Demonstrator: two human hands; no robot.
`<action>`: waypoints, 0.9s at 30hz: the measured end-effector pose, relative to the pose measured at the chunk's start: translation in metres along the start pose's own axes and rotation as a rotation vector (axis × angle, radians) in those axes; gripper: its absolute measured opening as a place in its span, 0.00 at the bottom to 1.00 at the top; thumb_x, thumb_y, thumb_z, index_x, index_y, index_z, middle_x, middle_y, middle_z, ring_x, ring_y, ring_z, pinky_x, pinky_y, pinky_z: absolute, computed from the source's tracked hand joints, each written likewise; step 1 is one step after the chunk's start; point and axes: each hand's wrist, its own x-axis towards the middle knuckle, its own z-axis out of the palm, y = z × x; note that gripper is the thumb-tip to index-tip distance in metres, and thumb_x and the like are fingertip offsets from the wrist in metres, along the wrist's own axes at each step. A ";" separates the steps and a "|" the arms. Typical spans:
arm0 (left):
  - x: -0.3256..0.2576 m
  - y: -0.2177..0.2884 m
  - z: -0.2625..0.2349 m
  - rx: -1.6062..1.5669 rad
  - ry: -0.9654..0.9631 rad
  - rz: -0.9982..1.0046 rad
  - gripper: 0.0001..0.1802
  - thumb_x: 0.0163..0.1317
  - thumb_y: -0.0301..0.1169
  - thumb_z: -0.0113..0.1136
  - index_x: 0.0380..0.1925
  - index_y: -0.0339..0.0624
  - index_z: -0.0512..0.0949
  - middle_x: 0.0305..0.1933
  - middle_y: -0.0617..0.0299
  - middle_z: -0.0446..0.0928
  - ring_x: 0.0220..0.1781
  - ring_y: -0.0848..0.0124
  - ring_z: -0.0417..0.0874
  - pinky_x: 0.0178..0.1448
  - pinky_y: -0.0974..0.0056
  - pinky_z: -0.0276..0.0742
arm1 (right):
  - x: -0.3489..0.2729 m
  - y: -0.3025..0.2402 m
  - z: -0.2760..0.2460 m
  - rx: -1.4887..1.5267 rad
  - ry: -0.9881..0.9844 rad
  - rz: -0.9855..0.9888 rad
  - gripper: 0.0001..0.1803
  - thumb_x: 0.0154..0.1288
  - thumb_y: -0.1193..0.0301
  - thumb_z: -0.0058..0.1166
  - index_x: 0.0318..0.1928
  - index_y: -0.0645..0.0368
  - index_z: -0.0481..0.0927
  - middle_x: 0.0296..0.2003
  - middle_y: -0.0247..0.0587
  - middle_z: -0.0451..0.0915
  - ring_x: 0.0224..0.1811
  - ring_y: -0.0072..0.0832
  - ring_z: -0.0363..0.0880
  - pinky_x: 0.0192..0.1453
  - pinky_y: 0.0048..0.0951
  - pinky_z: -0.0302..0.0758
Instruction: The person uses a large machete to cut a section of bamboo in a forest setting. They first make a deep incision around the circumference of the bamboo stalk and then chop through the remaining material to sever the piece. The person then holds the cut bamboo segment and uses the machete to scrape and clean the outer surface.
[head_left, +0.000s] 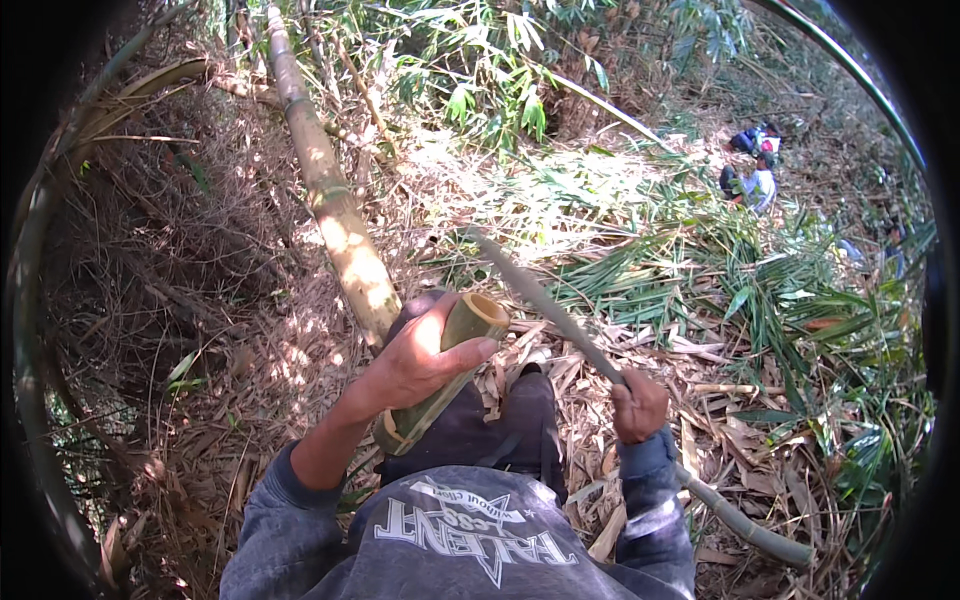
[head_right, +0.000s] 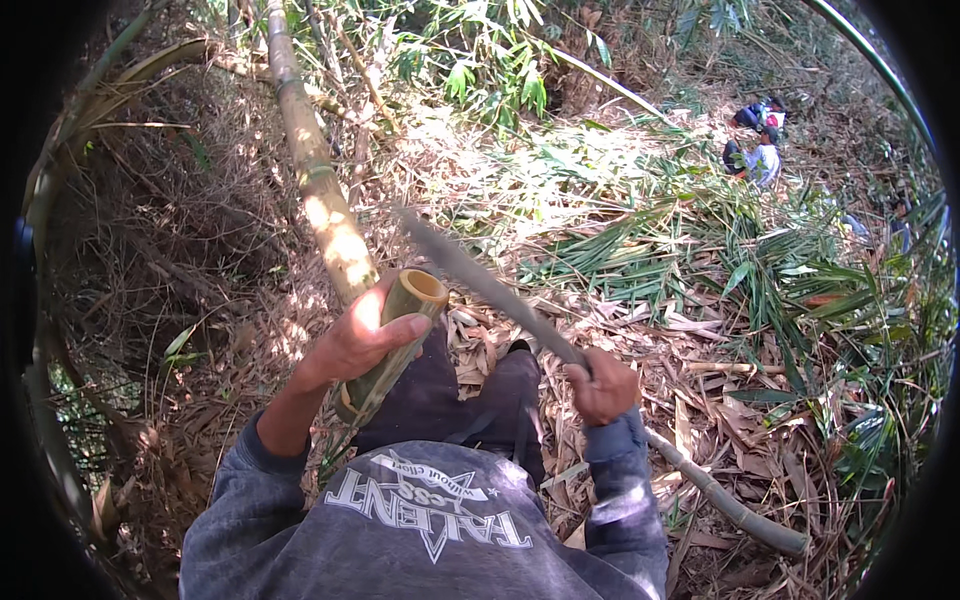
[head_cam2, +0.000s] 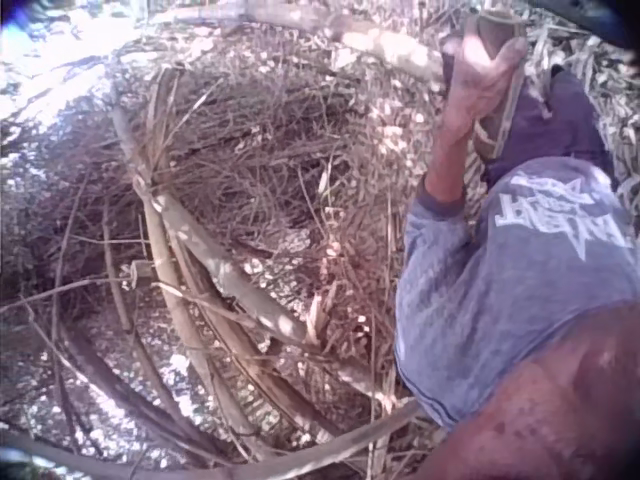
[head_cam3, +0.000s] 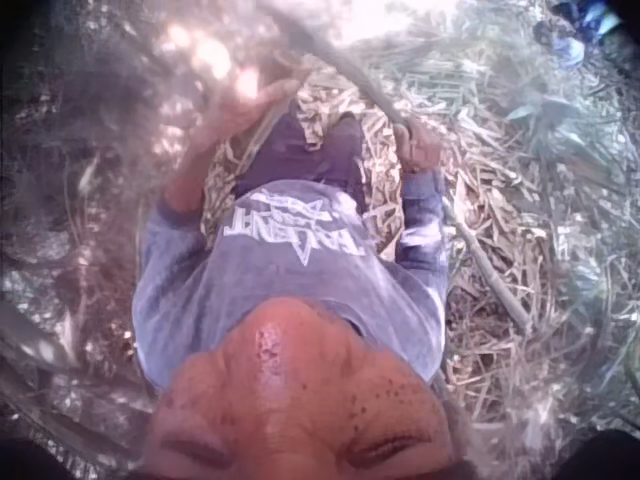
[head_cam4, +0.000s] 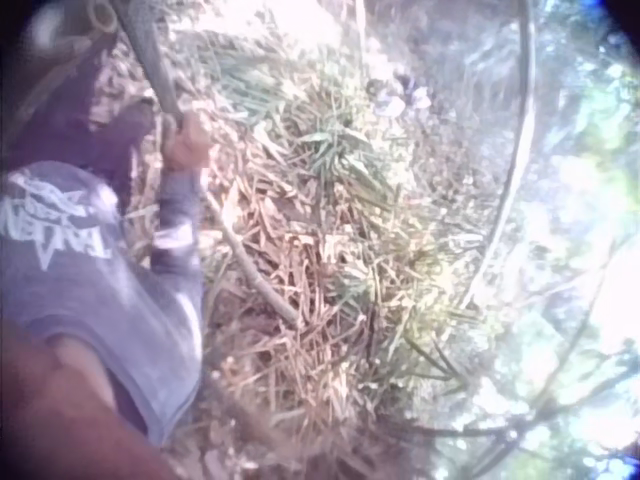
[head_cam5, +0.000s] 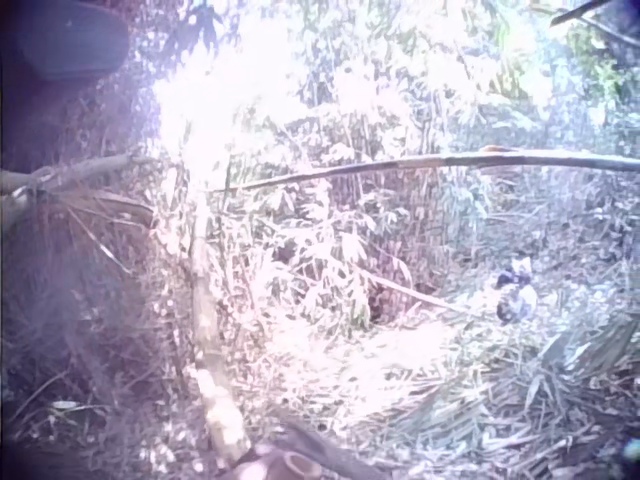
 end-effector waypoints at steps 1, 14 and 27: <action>-0.001 -0.005 0.004 0.122 0.041 0.150 0.24 0.65 0.38 0.62 0.56 0.36 0.70 0.47 0.56 0.76 0.50 0.69 0.76 0.55 0.62 0.73 | 0.014 -0.018 0.001 0.064 0.057 -0.129 0.31 0.65 0.40 0.52 0.29 0.59 0.79 0.18 0.42 0.73 0.18 0.37 0.75 0.21 0.38 0.69; 0.005 -0.019 0.023 0.218 0.293 0.102 0.39 0.58 0.42 0.70 0.61 0.37 0.60 0.46 0.53 0.76 0.50 0.59 0.78 0.58 0.54 0.72 | 0.035 -0.097 0.024 0.284 -0.022 -0.309 0.30 0.57 0.44 0.63 0.37 0.63 0.80 0.22 0.43 0.76 0.19 0.40 0.78 0.22 0.36 0.71; -0.002 -0.045 0.023 0.279 0.377 0.311 0.34 0.57 0.28 0.69 0.61 0.40 0.62 0.46 0.64 0.74 0.46 0.74 0.76 0.52 0.66 0.76 | 0.038 -0.105 0.033 0.156 0.067 -0.210 0.28 0.54 0.46 0.67 0.33 0.60 0.81 0.22 0.42 0.77 0.20 0.38 0.79 0.22 0.35 0.73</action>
